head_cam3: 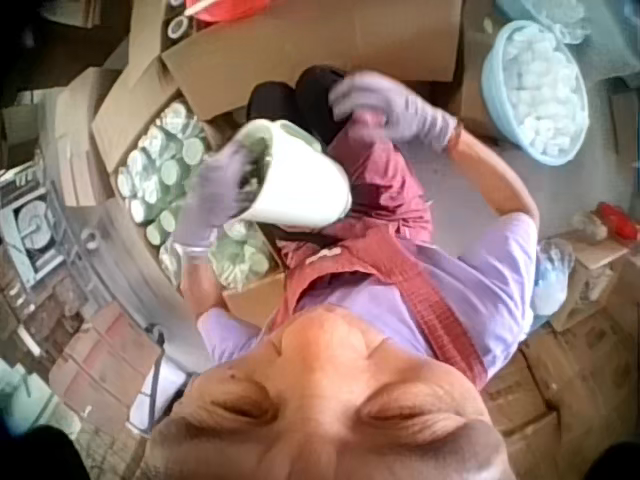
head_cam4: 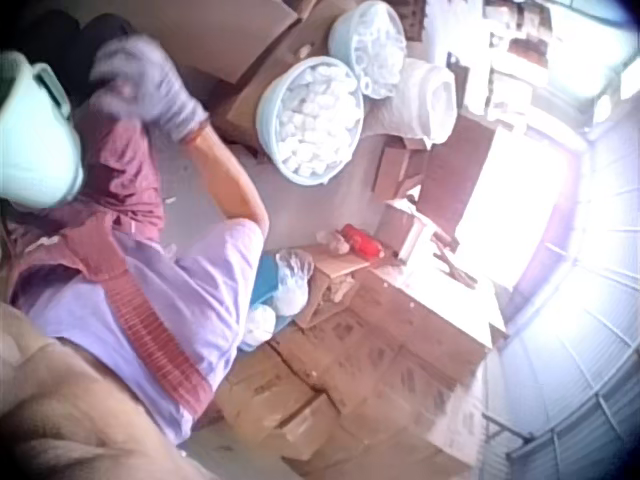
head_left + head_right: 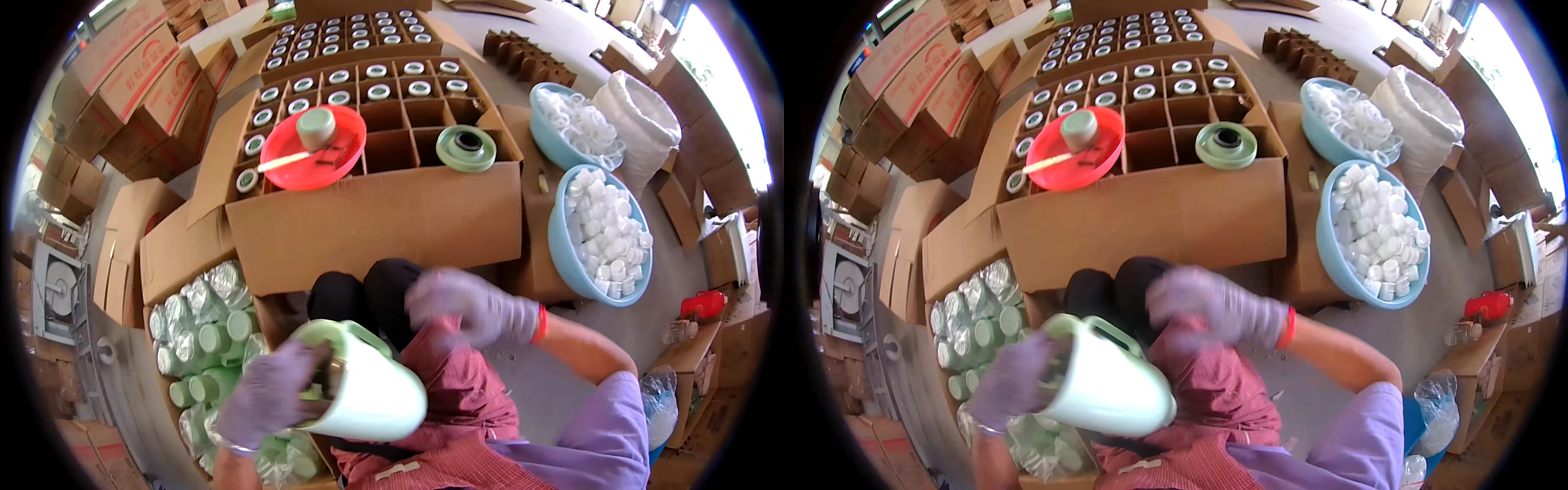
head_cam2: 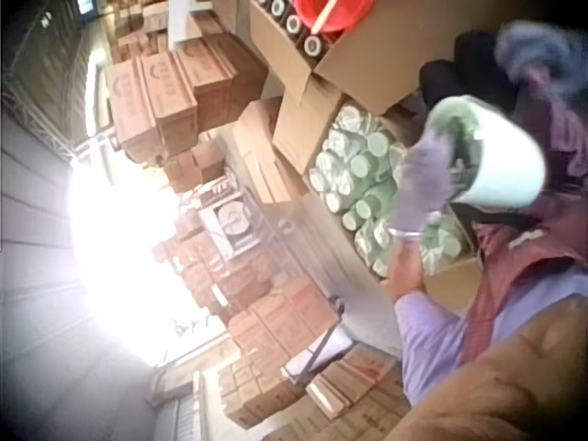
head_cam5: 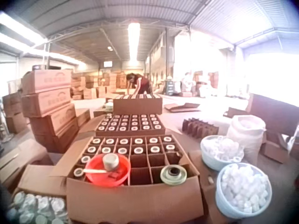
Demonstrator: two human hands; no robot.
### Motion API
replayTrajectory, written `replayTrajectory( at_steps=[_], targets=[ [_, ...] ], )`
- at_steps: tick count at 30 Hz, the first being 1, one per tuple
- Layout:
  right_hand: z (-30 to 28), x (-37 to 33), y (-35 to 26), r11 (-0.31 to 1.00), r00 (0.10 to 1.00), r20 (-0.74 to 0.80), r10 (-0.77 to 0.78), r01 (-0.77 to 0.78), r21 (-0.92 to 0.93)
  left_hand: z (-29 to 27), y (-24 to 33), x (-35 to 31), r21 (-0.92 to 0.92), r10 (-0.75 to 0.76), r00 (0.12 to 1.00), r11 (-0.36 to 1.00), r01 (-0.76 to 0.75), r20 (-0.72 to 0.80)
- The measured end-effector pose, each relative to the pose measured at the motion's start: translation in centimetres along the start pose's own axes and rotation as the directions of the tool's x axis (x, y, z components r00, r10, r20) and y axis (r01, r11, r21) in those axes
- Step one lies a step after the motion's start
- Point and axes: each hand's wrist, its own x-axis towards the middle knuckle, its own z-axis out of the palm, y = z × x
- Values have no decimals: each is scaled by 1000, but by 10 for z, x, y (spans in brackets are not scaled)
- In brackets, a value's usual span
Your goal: The person assembles light green kettles by inserting a metal filter and a black rubber seal into the opening, then placing a lid on top. The person handles the kettles one at a time, placing finished units into a cardboard box.
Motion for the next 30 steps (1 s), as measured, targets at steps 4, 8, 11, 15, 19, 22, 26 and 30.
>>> replayTrajectory(
  at_steps=[4,8,11,15,19,22,26,30],
  targets=[
    [-111,42,115,751,905,-393,161,-371,-546,53,6,63,148,-31,923,989,-29,383],
    [-196,-18,227,618,779,-184,600,-596,-512,51,8,82,110,55,924,988,-104,377],
    [-164,46,179,546,730,-237,641,-651,-527,50,-7,67,-83,65,961,992,-91,-267],
    [-68,87,66,870,954,-286,92,-217,-443,53,-7,111,-907,-594,697,148,-395,-401],
    [16,106,4,970,839,-516,174,-235,-55,49,2,111,-721,-310,683,513,-465,-661],
    [40,97,7,941,862,-456,219,-64,332,29,3,100,-5,166,560,957,-290,-812],
    [19,77,7,610,829,117,547,-490,622,33,-12,60,28,331,679,909,-416,-655],
    [0,58,2,538,592,22,805,-746,392,70,-25,15,-269,221,841,881,-389,-494]
  ],
)
